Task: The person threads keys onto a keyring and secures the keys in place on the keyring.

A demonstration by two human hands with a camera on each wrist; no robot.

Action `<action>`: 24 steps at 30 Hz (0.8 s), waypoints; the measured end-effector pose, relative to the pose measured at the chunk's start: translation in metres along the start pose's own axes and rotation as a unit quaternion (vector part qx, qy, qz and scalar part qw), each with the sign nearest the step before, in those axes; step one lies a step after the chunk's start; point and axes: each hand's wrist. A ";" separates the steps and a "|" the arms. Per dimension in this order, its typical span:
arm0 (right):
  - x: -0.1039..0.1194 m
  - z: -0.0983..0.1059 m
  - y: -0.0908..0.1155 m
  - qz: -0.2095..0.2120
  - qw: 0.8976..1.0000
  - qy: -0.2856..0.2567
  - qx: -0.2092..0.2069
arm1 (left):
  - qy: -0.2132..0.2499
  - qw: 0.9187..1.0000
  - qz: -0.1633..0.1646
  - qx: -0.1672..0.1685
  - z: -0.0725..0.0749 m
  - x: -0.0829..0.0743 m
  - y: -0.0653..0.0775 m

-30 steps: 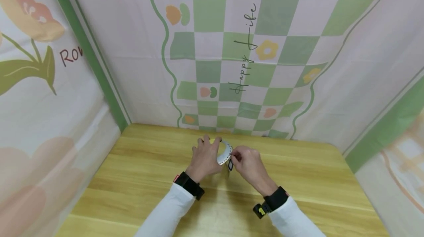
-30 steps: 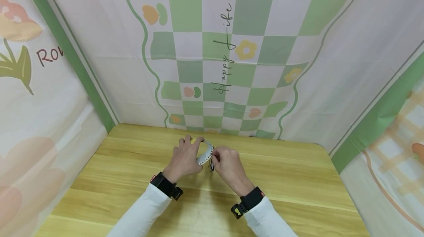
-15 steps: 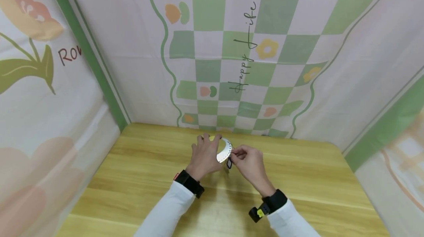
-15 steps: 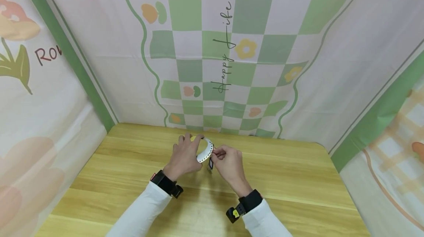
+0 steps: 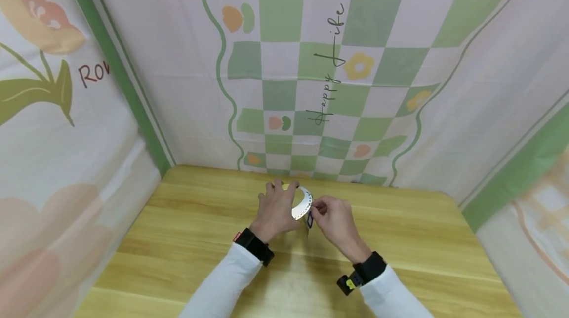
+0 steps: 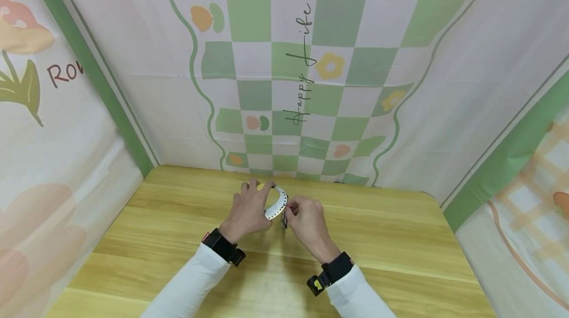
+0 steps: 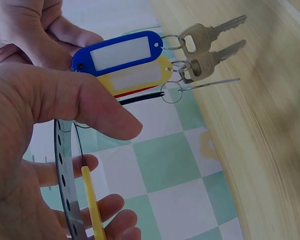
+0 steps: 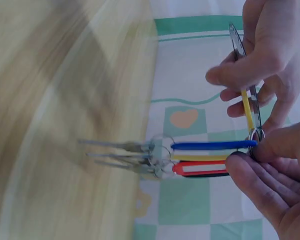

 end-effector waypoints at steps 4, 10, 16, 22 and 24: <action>0.002 0.004 -0.003 0.060 0.997 0.047 0.010 | 0.008 1.000 -0.002 0.011 0.001 0.000 0.001; 0.003 0.008 -0.005 0.096 0.992 0.079 0.025 | 0.011 1.000 -0.004 0.029 0.001 0.000 0.001; 0.001 0.008 -0.004 0.072 0.995 0.057 0.028 | 0.004 1.000 -0.008 0.026 0.000 -0.001 0.001; -0.001 0.006 -0.002 -0.025 0.999 -0.019 0.026 | 0.008 1.000 0.000 0.016 0.002 -0.002 0.000; -0.001 0.005 -0.001 -0.048 0.998 -0.036 0.017 | 0.008 1.000 0.004 0.015 0.001 -0.002 0.000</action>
Point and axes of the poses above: each hand's wrist, its own y-axis away from the middle knuckle, its own z-axis out of the back of the hand, x = y × z, and after that the axes turned 1 degree about y, right-handed
